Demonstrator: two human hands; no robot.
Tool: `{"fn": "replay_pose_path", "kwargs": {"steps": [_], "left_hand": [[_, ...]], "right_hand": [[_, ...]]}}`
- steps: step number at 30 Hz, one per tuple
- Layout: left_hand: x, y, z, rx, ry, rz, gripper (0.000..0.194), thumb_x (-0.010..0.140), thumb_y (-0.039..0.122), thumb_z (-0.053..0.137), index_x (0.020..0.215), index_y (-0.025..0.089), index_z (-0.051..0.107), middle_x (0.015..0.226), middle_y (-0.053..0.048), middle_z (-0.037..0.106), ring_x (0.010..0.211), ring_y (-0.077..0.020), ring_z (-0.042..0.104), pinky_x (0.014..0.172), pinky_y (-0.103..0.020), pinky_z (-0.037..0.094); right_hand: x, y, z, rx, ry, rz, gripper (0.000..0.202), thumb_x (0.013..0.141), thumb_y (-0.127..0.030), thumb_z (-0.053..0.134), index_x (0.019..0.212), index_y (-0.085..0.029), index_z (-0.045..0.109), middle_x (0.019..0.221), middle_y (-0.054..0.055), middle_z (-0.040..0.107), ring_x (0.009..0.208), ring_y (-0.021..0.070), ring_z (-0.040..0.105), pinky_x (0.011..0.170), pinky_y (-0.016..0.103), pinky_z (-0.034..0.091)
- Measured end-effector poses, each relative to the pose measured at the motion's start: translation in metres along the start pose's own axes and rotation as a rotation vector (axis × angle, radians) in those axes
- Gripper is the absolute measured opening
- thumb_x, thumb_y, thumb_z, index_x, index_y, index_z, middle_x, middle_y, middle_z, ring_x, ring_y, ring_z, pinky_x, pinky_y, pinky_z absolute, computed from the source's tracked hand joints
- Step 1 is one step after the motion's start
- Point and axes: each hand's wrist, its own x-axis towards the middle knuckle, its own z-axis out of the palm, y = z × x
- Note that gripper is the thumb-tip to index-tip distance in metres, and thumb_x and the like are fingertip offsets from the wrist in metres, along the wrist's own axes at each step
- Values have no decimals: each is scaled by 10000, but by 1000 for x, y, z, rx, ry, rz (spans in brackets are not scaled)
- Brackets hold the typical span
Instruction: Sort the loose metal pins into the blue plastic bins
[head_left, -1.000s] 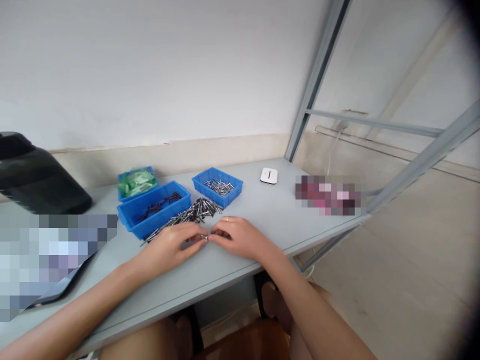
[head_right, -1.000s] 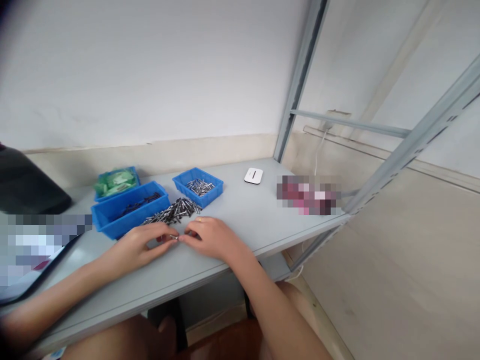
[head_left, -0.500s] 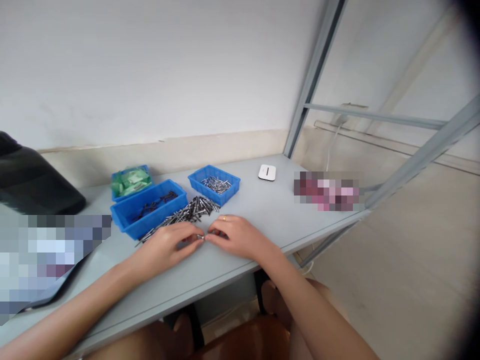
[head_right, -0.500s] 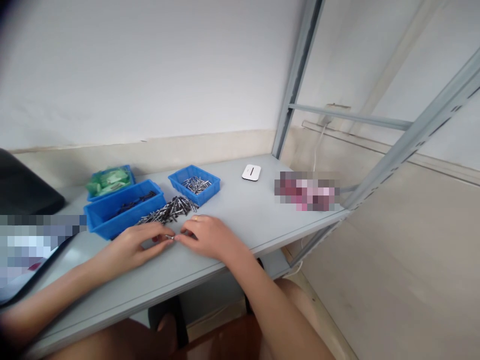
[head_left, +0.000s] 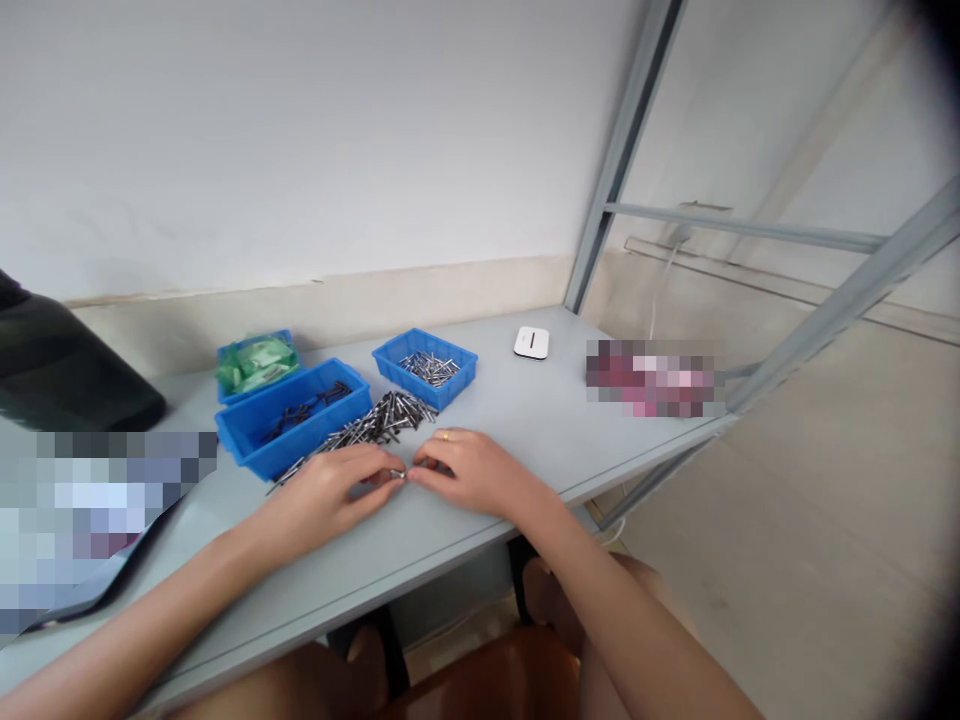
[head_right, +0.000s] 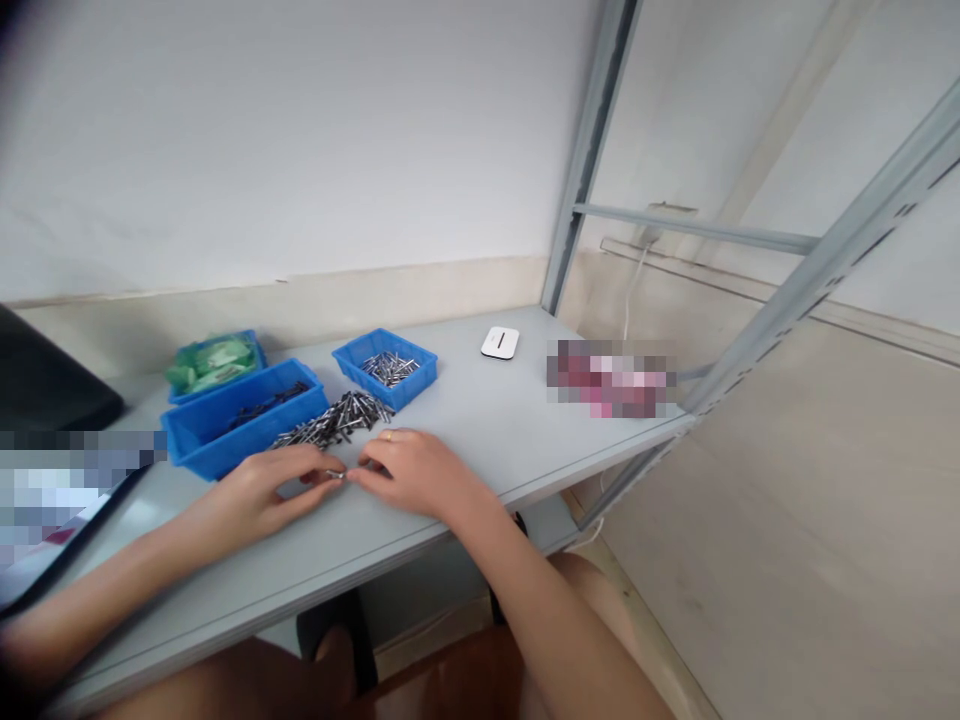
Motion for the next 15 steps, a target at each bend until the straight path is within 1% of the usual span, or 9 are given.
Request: {"fn": "replay_pose_path", "kwargs": {"steps": [10,15], "left_hand": [[0,2,-1,-5,8,-9,222,936,357,465,959,221,639,823,-4,661,741,-145,624,676,-252,481],[1,7,-2,-41,9,16,217,941,344,465,934,216,639,795,-6,657,737,-150,621,677,-253,482]], "right_hand": [[0,0,0,6,-3,-1,215,941,-357,497,907,-189,626,878,24,641,877,150,578,798,269,438],[0,1,0,18,-14,-1,179,916,-349,535,933,-195,625,891,27,639,877,155,578,786,269,444]]}}
